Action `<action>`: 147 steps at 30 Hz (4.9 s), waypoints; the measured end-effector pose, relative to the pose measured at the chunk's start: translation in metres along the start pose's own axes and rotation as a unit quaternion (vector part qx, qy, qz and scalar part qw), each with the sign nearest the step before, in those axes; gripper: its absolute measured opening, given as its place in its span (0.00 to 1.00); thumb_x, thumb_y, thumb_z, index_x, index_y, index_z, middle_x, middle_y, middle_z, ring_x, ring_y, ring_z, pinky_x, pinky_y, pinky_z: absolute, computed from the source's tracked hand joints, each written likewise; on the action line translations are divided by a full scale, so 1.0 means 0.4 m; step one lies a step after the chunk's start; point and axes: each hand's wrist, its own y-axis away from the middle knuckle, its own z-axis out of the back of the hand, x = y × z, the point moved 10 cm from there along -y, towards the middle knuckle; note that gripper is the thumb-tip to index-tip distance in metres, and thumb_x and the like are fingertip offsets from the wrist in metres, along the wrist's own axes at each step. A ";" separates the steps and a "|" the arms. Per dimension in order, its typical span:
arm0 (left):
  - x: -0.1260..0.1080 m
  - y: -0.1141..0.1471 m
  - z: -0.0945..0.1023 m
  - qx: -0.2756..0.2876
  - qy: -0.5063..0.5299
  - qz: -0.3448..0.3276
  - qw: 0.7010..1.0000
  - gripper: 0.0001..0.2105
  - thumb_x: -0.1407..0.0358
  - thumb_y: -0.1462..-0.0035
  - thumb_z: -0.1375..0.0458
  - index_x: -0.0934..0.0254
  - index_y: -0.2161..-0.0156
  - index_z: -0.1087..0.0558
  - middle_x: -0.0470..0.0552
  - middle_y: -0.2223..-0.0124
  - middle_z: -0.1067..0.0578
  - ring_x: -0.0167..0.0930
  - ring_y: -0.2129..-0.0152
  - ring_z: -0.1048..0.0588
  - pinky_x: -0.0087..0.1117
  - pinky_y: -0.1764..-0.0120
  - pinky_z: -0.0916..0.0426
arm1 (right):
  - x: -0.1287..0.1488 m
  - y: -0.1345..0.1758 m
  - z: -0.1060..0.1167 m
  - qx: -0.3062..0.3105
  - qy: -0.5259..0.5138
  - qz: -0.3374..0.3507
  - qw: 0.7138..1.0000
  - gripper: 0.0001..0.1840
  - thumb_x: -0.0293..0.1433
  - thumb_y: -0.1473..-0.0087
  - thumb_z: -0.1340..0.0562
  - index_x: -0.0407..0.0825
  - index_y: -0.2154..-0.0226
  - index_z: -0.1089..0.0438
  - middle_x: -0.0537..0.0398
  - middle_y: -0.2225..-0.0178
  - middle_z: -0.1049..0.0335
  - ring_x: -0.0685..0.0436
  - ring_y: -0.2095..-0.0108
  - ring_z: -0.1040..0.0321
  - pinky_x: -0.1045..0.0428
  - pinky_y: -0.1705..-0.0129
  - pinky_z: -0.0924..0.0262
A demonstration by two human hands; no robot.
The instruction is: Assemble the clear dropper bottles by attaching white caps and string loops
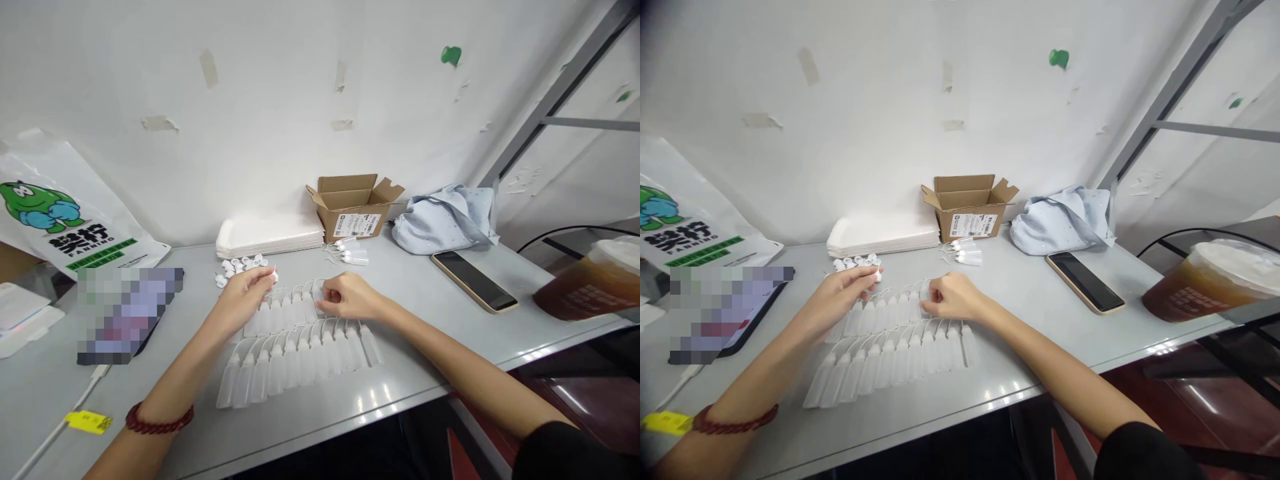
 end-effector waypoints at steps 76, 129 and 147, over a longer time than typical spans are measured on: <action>-0.113 0.072 -0.068 0.098 -0.036 -0.157 0.982 0.13 0.54 0.43 0.47 0.61 0.69 0.27 0.47 0.74 0.27 0.31 0.73 0.28 0.30 0.68 0.34 | 0.056 0.050 0.068 -0.097 -0.306 0.051 0.946 0.17 0.40 0.51 0.36 0.46 0.78 0.38 0.62 0.81 0.41 0.55 0.81 0.47 0.57 0.79 0.51; -0.099 0.083 -0.120 0.163 0.024 -0.131 0.978 0.17 0.56 0.40 0.49 0.66 0.72 0.28 0.45 0.77 0.29 0.24 0.82 0.32 0.26 0.74 0.35 | 0.037 0.043 0.084 -0.067 -0.344 -0.003 0.937 0.19 0.45 0.48 0.39 0.44 0.74 0.32 0.59 0.80 0.38 0.55 0.80 0.47 0.56 0.78 0.54; -0.197 0.183 -0.116 -0.030 -0.199 -0.459 0.865 0.11 0.69 0.39 0.48 0.65 0.74 0.33 0.41 0.79 0.41 0.23 0.82 0.44 0.26 0.78 0.47 | 0.012 0.049 0.047 -0.051 -0.458 -0.096 0.882 0.17 0.42 0.51 0.38 0.47 0.78 0.39 0.67 0.89 0.49 0.57 0.88 0.53 0.57 0.84 0.59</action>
